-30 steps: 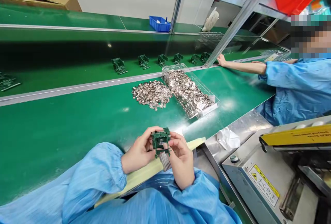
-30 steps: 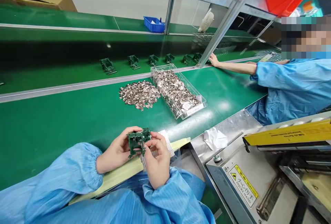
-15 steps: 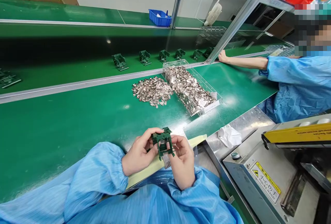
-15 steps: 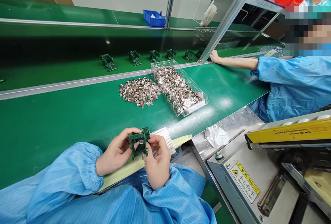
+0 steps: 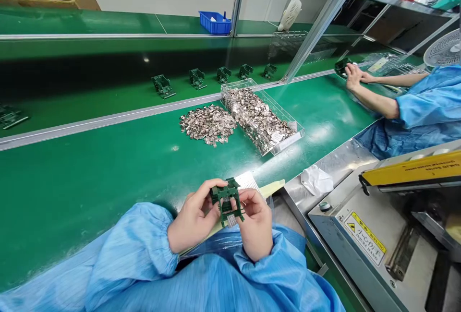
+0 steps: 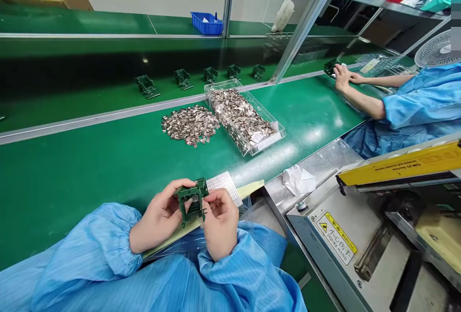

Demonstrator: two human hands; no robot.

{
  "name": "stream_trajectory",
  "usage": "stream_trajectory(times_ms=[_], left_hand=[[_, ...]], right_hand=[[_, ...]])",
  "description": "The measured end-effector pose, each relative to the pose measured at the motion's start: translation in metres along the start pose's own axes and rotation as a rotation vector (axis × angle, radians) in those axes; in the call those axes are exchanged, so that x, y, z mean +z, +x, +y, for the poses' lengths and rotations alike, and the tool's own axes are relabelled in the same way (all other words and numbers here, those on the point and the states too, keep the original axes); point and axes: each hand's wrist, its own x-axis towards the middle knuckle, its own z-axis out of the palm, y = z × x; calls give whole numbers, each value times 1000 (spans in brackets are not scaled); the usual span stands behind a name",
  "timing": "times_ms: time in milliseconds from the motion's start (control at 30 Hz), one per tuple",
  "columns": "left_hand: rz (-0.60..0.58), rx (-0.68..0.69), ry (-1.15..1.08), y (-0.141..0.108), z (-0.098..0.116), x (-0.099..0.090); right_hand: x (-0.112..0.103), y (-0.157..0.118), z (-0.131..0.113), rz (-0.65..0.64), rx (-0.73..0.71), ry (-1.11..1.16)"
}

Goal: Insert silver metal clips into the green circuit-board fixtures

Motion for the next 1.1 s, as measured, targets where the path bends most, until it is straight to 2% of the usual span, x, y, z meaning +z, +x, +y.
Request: stream_trajectory(times_ms=[300,467,600,767,833,900,1000,1100], left_hand=[[-33,24,24,-8,9,11],[-83,32,15,-12,15,24],[-94,-11,-79,-6,14,34],[73,-145,-354,28,7,48],[82,-137,-396,42,3,55],[78,-106,-387,51,-2,63],[68,-68,-353,55,-11,70],[62,-50,-344,53,-16,70]], right_hand=[[-10,-13,-3,63,3,50],[-22,-25,-2,106,-32,63],[-47,-32,10,158,-26,35],[-87,-27,37,339,-19,-92],[-93,-25,44,322,-22,-160],[-91,-26,48,254,-73,-230],[-81,-31,49,159,-172,-355],[-72,-32,47,135,-217,-412]])
